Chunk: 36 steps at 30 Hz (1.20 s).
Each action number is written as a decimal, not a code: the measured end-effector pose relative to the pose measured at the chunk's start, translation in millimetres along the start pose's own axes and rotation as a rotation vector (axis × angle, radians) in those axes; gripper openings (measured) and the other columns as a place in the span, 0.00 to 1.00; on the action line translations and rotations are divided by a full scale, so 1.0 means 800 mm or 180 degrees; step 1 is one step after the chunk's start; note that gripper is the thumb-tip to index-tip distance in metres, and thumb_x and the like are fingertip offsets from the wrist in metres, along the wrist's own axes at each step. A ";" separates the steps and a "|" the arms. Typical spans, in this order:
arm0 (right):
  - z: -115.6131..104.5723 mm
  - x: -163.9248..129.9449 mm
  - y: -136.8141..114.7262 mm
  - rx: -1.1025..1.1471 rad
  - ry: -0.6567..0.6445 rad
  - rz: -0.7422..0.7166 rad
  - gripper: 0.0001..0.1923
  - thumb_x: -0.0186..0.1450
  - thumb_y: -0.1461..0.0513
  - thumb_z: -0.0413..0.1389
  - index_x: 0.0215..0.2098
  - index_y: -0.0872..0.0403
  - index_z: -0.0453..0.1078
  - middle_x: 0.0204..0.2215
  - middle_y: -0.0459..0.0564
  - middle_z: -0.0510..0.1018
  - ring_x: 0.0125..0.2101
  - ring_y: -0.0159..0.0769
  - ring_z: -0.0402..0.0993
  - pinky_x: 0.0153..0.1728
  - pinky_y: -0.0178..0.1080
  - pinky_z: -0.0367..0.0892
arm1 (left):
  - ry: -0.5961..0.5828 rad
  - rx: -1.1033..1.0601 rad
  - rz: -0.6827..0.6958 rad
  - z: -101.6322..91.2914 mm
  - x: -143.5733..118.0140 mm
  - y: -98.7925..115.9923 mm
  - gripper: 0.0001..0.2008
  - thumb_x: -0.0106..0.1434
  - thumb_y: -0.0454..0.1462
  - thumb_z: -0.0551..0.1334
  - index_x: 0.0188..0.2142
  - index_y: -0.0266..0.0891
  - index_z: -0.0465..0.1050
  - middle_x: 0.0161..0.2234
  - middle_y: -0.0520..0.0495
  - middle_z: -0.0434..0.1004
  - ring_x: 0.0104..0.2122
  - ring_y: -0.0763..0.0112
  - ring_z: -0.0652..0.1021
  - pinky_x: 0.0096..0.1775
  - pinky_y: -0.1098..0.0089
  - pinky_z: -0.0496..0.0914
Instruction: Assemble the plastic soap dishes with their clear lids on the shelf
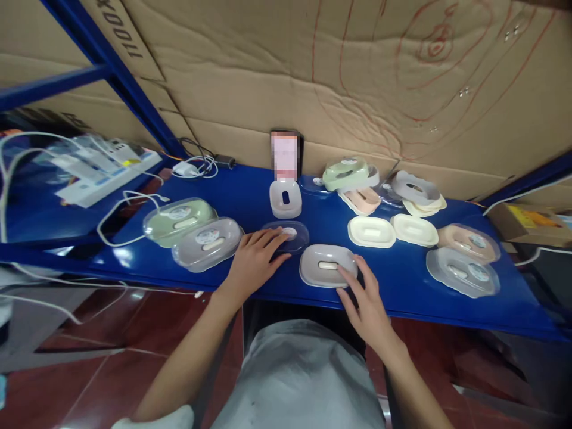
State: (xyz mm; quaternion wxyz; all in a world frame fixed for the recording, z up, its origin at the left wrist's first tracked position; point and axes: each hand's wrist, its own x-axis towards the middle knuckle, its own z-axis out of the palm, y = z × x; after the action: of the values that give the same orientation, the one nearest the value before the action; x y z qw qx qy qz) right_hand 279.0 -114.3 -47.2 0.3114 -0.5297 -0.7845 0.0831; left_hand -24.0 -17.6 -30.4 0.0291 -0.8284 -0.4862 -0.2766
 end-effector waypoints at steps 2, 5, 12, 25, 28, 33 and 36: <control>0.002 0.005 -0.003 0.0175 -0.0062 0.0296 0.35 0.78 0.58 0.54 0.80 0.41 0.48 0.80 0.58 0.44 0.76 0.57 0.53 0.68 0.60 0.67 | 0.0293 -0.0302 -0.0007 0.004 0.008 0.012 0.15 0.74 0.44 0.66 0.56 0.43 0.79 0.55 0.42 0.85 0.52 0.53 0.84 0.52 0.52 0.76; 0.003 0.015 -0.003 0.0281 -0.0080 0.0437 0.43 0.78 0.54 0.55 0.82 0.41 0.35 0.81 0.60 0.37 0.76 0.59 0.54 0.66 0.59 0.71 | 0.0475 -0.0857 0.0228 0.008 0.014 0.043 0.11 0.76 0.43 0.65 0.53 0.44 0.80 0.50 0.45 0.87 0.49 0.60 0.85 0.52 0.58 0.75; 0.004 0.022 0.015 0.0154 -0.0027 -0.0021 0.35 0.77 0.58 0.57 0.78 0.34 0.51 0.77 0.52 0.56 0.74 0.53 0.59 0.68 0.60 0.69 | -0.0034 -0.0644 0.1047 0.018 -0.001 0.081 0.17 0.78 0.40 0.62 0.64 0.44 0.74 0.64 0.43 0.79 0.65 0.58 0.76 0.69 0.50 0.65; 0.009 0.013 0.015 -0.0439 0.0451 -0.0265 0.40 0.75 0.59 0.61 0.79 0.33 0.51 0.62 0.59 0.70 0.64 0.54 0.73 0.59 0.58 0.79 | -0.0005 -0.1127 0.1103 0.029 -0.007 0.071 0.20 0.77 0.36 0.62 0.66 0.45 0.69 0.66 0.40 0.74 0.67 0.58 0.74 0.70 0.47 0.67; 0.011 0.011 0.017 -0.0389 0.0501 -0.0257 0.40 0.74 0.60 0.62 0.78 0.33 0.52 0.62 0.58 0.69 0.64 0.54 0.73 0.60 0.59 0.78 | -0.0026 -0.1258 0.0709 0.031 -0.009 0.070 0.27 0.75 0.39 0.66 0.70 0.48 0.65 0.71 0.37 0.66 0.72 0.50 0.68 0.68 0.42 0.70; 0.010 0.009 0.019 -0.0086 0.0564 -0.0133 0.35 0.73 0.58 0.64 0.74 0.36 0.61 0.64 0.58 0.67 0.68 0.55 0.69 0.64 0.61 0.74 | -0.0204 -0.1547 0.0531 0.032 -0.011 0.068 0.27 0.75 0.40 0.66 0.71 0.51 0.64 0.72 0.38 0.63 0.73 0.49 0.65 0.68 0.43 0.70; 0.008 0.010 0.021 0.0203 0.0360 -0.0131 0.34 0.74 0.58 0.63 0.74 0.40 0.60 0.72 0.58 0.62 0.72 0.56 0.62 0.66 0.62 0.71 | -0.0138 -0.1597 0.0570 0.033 -0.013 0.065 0.25 0.74 0.40 0.66 0.68 0.48 0.68 0.68 0.37 0.67 0.72 0.50 0.66 0.68 0.44 0.70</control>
State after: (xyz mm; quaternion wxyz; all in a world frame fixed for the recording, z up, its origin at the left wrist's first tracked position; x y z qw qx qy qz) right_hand 286.7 -99.0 -56.8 0.3735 -0.5071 -0.7734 0.0717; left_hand 26.1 -45.1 -46.4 -0.1633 -0.8552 -0.3276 -0.3670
